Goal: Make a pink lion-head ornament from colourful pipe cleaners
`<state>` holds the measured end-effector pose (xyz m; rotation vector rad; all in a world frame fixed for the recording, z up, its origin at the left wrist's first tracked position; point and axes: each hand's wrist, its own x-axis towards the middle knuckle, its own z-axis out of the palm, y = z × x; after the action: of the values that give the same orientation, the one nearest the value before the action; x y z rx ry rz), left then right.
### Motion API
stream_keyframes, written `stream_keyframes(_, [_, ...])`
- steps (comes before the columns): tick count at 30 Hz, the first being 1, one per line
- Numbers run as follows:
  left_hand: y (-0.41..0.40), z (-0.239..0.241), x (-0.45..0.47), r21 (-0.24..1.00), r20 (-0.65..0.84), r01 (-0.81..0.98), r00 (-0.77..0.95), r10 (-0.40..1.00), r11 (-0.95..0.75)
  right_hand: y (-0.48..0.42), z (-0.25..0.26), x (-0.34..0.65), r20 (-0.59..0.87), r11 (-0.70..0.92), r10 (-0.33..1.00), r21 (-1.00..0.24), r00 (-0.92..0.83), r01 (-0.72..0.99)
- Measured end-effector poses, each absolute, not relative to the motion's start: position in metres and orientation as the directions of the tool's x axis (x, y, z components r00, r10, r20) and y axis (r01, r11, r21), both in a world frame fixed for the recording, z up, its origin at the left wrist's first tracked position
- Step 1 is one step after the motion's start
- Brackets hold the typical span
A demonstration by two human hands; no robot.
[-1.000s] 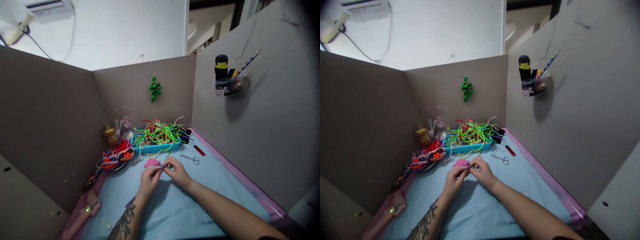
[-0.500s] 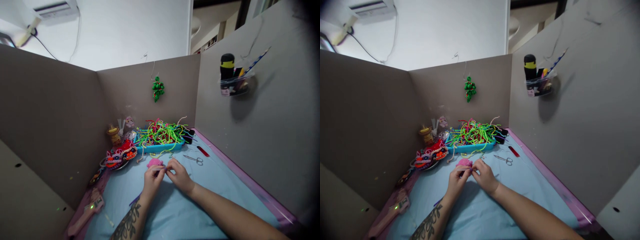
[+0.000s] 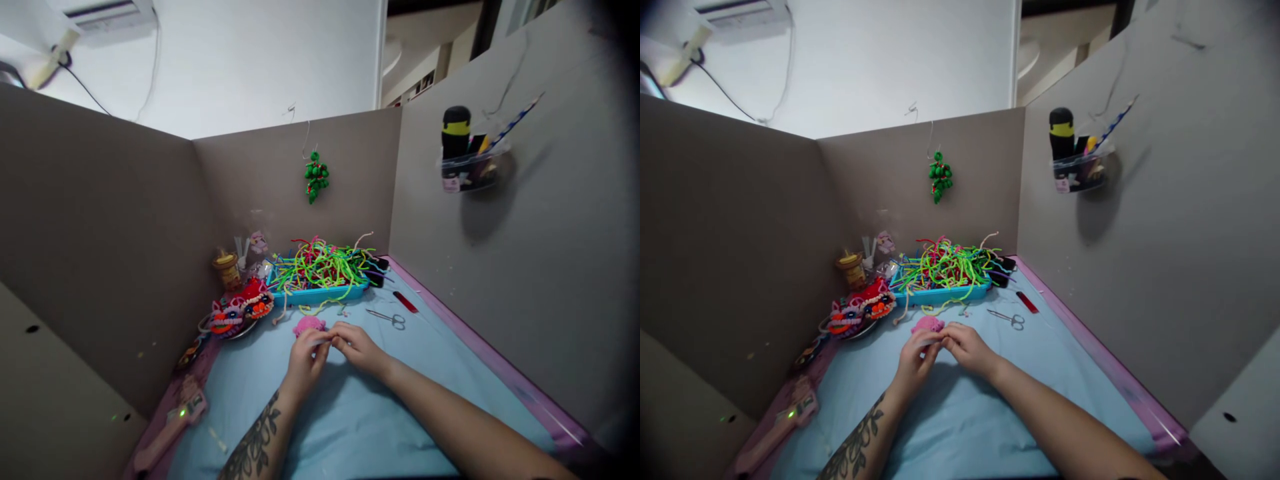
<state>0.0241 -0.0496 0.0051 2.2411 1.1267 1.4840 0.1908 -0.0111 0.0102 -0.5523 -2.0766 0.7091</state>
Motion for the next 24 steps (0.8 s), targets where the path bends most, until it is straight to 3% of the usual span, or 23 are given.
stream_keyframes(10, [-0.0480,-0.0009,0.0213,0.614,0.653,0.494,0.120,0.748,-0.615,-0.0093,0.0064,0.1924,0.584,0.712,0.664,-0.685,-0.468,0.155])
stream_keyframes(24, [-0.0494,0.0013,0.0210,0.631,0.590,0.526,0.150,0.793,-0.569,-0.0060,0.0005,0.1913,0.591,0.661,0.743,-0.722,-0.313,0.206])
